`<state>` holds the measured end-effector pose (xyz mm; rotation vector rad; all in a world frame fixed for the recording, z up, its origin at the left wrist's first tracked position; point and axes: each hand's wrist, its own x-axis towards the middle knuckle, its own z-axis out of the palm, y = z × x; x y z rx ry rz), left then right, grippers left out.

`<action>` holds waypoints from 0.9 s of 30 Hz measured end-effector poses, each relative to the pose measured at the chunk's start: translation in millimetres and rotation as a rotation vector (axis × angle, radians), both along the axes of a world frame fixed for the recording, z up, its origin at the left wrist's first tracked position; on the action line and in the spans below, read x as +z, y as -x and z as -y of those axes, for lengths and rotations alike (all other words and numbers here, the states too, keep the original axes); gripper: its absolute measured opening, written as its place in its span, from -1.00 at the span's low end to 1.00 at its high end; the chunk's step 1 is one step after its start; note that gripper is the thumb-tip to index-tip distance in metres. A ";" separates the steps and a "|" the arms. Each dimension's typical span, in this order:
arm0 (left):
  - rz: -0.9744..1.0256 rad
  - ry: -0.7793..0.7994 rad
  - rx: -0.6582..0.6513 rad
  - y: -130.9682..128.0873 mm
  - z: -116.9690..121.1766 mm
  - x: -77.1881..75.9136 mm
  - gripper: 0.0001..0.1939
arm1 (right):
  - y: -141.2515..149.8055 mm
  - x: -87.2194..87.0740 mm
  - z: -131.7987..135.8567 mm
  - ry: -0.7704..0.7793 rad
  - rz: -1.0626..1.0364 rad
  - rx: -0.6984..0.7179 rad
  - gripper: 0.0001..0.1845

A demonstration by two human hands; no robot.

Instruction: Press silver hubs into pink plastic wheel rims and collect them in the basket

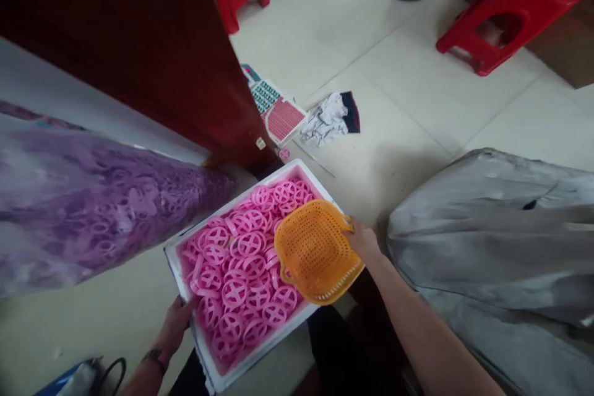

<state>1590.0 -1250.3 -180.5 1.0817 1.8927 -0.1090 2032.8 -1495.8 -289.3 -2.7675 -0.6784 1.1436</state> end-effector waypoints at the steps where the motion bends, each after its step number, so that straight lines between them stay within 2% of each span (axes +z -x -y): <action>1: 0.016 0.008 0.006 5.8 -1.3 -16.2 -0.60 | 4.5 -12.3 -3.7 0.018 0.001 -0.006 -0.51; 4: 0.053 0.027 0.037 23.6 -3.9 -59.7 -0.60 | 18.4 -44.9 -12.2 0.067 -0.004 -0.018 -0.47; 7: 0.068 0.030 0.069 39.8 -8.0 -91.0 -0.58 | 34.3 -67.0 -16.9 0.094 -0.015 -0.019 -0.45; 11: 0.071 0.007 0.097 54.3 -14.3 -116.9 -0.56 | 55.9 -82.2 -16.4 0.108 -0.017 -0.027 -0.49; 14: 0.080 0.002 0.102 59.9 -16.5 -123.1 -0.55 | 65.6 -81.8 -14.2 0.115 -0.001 -0.037 -0.50; 16: 0.078 0.014 0.103 62.9 -16.3 -116.8 -0.58 | 67.3 -72.7 -13.1 0.117 0.013 -0.035 -0.48; 18: 0.073 0.032 0.105 66.0 -14.7 -101.0 -0.63 | 66.8 -55.9 -12.0 0.114 0.017 -0.025 -0.49; 22: 0.076 0.046 0.110 73.8 -8.9 -50.4 -0.67 | 66.3 -8.5 -6.2 0.097 0.004 -0.002 -0.52; 27: 0.098 -0.014 0.121 84.9 -7.7 15.0 -0.60 | 73.4 46.0 5.8 0.054 -0.014 -0.001 -0.40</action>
